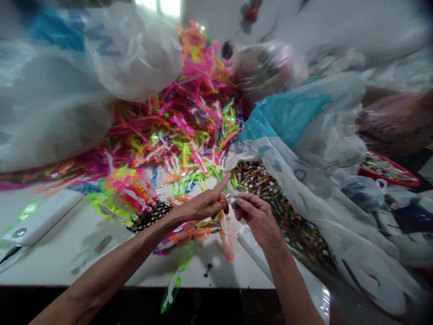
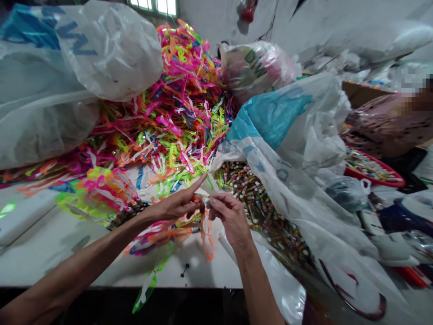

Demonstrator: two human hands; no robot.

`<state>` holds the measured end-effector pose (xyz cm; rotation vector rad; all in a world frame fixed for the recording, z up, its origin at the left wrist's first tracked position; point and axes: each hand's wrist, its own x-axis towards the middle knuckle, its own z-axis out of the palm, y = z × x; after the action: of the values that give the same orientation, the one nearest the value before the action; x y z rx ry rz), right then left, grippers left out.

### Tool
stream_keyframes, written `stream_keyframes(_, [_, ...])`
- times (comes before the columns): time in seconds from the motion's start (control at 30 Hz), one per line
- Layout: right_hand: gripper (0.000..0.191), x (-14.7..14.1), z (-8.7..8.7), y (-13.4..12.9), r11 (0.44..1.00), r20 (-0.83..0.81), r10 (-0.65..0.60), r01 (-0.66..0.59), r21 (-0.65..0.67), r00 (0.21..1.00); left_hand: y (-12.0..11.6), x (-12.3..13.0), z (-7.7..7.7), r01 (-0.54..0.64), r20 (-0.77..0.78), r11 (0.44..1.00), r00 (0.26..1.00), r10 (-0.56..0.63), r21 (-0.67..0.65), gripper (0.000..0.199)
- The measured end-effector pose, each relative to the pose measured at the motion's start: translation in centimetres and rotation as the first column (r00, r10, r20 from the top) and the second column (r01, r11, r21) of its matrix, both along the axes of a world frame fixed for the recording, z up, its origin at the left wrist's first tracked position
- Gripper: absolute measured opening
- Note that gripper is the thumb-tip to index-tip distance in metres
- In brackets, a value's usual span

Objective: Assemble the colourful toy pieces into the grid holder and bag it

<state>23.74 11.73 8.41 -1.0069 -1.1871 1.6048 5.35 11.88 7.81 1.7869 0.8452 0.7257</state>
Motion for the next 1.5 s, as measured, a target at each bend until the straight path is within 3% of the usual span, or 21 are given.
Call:
stream_keyframes(0.07, [0.015,0.1,0.1,-0.3,0.998,0.04,0.067,-0.068,0.002,0.997,-1.0,0.1,0.4,0.152,0.18,0.956,0.978,-0.108,-0.25,0.087])
stream_keyframes(0.17, [0.015,0.2,0.0,-0.7,0.984,0.077,0.178,-0.177,-0.019,0.981,-1.9,0.2,0.2,0.243,0.323,0.879,0.94,-0.11,-0.41,0.09])
stream_keyframes(0.33, [0.015,0.4,-0.7,-1.3,0.974,0.048,0.22,-0.217,-0.068,0.974,-2.4,0.2,-0.4,0.234,0.298,0.839,0.95,-0.09,-0.491,0.093])
stream_keyframes(0.57, [0.017,0.5,-1.0,-1.6,0.964,0.109,0.267,-0.264,-0.04,0.958,-2.9,0.4,0.3,0.214,0.248,0.828,0.964,-0.093,-0.519,0.09])
stream_keyframes(0.7, [0.016,0.8,-1.2,-1.8,0.952,0.204,0.297,-0.306,0.012,0.933,-3.7,0.4,0.1,0.179,0.25,0.829,0.967,-0.049,-0.531,0.074])
stream_keyframes(0.8, [0.015,1.1,-1.2,-2.2,0.944,0.257,0.306,-0.327,0.042,0.917,-4.2,0.6,-0.5,0.164,0.295,0.841,0.955,-0.006,-0.515,0.069])
stream_keyframes(0.9, [0.016,1.3,-1.3,-2.6,0.949,0.302,0.283,-0.311,0.047,0.91,-4.3,0.6,-1.2,0.253,0.327,0.829,0.941,-0.09,-0.498,0.074])
stream_keyframes(0.97, [0.017,1.3,-1.7,-2.7,0.963,0.34,0.234,-0.266,0.049,0.911,-4.1,0.6,-1.2,0.254,0.274,0.86,0.951,-0.14,-0.443,0.073])
stream_keyframes(1.07, [0.02,1.1,-2.9,-2.1,0.98,0.377,0.145,-0.186,0.073,0.915,-2.9,0.3,-0.7,0.149,0.019,0.972,0.989,-0.148,-0.183,0.065])
stream_keyframes(1.13, [0.022,0.9,-4.0,-1.0,0.984,0.424,0.051,-0.117,0.131,0.904,-1.3,-0.3,-0.5,0.016,-0.198,0.998,0.98,-0.004,0.059,0.054])
stream_keyframes(1.2, [0.027,0.9,-5.1,0.1,0.966,0.504,-0.12,-0.016,0.257,0.855,0.9,-1.5,-0.9,-0.175,-0.441,0.953,0.856,0.271,0.245,0.043])
stream_keyframes(1.23, [0.029,1.0,-5.5,0.5,0.945,0.537,-0.213,0.032,0.326,0.817,2.1,-2.2,-1.3,-0.274,-0.553,0.909,0.725,0.41,0.314,0.039])
stream_keyframes(1.27, [0.03,1.2,-5.9,0.8,0.923,0.559,-0.286,0.066,0.38,0.778,3.3,-3.0,-1.9,-0.348,-0.677,0.864,0.539,0.502,0.364,0.036])
stream_keyframes(1.3, [0.03,1.5,-6.3,0.9,0.909,0.578,-0.324,0.077,0.41,0.749,4.4,-3.9,-2.5,-0.396,-0.737,0.84,0.425,0.526,0.372,0.033])
stream_keyframes(1.37, [0.028,2.4,-6.8,0.4,0.909,0.611,-0.325,0.061,0.412,0.722,6.2,-5.4,-3.9,-0.43,-0.788,0.826,0.329,0.52,0.365,0.029])
stream_keyframes(1.5, [0.023,5.6,-7.5,-1.7,0.915,0.689,-0.323,0.03,0.401,0.649,7.9,-6.7,-6.2,-0.409,-0.82,0.836,0.282,0.498,0.367,0.033])
